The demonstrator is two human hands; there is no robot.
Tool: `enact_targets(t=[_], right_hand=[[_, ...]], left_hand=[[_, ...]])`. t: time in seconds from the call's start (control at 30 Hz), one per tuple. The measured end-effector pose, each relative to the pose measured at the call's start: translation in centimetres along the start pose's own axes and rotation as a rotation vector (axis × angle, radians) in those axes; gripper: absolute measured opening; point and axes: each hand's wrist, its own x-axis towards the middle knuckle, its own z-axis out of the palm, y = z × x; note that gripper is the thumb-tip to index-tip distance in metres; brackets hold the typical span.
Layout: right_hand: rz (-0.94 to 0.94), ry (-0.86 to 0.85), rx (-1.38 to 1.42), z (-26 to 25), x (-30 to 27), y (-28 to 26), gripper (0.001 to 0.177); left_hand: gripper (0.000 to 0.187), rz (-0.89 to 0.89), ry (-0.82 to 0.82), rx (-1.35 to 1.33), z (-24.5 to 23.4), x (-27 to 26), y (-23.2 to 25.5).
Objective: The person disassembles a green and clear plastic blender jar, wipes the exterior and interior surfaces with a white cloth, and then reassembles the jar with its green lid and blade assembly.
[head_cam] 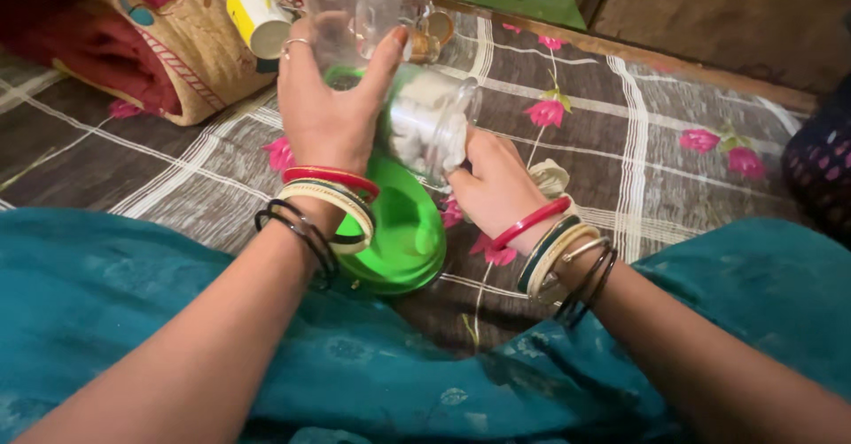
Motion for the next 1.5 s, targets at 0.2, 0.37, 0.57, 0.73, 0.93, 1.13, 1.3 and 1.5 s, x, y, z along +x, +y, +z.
enact_targets(t=[0.2, 0.37, 0.57, 0.73, 0.93, 1.13, 1.3, 1.5], right_hand=[[0.543, -0.016, 0.728, -0.3, -0.5, -0.4, 0.032], [0.540, -0.007, 1.414, -3.9, -2.1, -1.0, 0.040], [0.392, 0.351, 1.494, -8.3, -2.8, 0.6, 0.047], [0.384, 0.316, 1.217, -7.4, -1.5, 0.6, 0.049], [-0.222, 0.453, 0.267, -3.7, 0.3, -0.4, 0.058], [-0.493, 0.497, -0.248, -4.5, 0.2, -0.7, 0.027], [-0.432, 0.561, -0.203, -3.6, 0.9, -0.8, 0.028], [0.067, 0.356, 0.532, -1.5, 2.3, 3.2, 0.028]], left_hand=[[0.053, 0.016, -0.052, -0.029, -0.5, -0.1, 0.2], [0.051, -0.024, -0.094, -0.034, -0.6, 0.1, 0.3], [0.051, -0.084, -0.143, -0.097, -1.3, 1.2, -0.7], [0.050, -0.100, -0.153, -0.098, -1.3, 1.3, -0.9], [0.048, -0.016, -0.142, -0.073, -0.5, 0.4, -0.1], [0.046, -0.033, -0.169, -0.094, -1.0, 0.4, -0.4], [0.047, -0.008, -0.121, -0.170, -0.2, 0.6, -1.0], [0.047, -0.016, -0.089, -0.045, 0.0, 0.5, -1.2]])
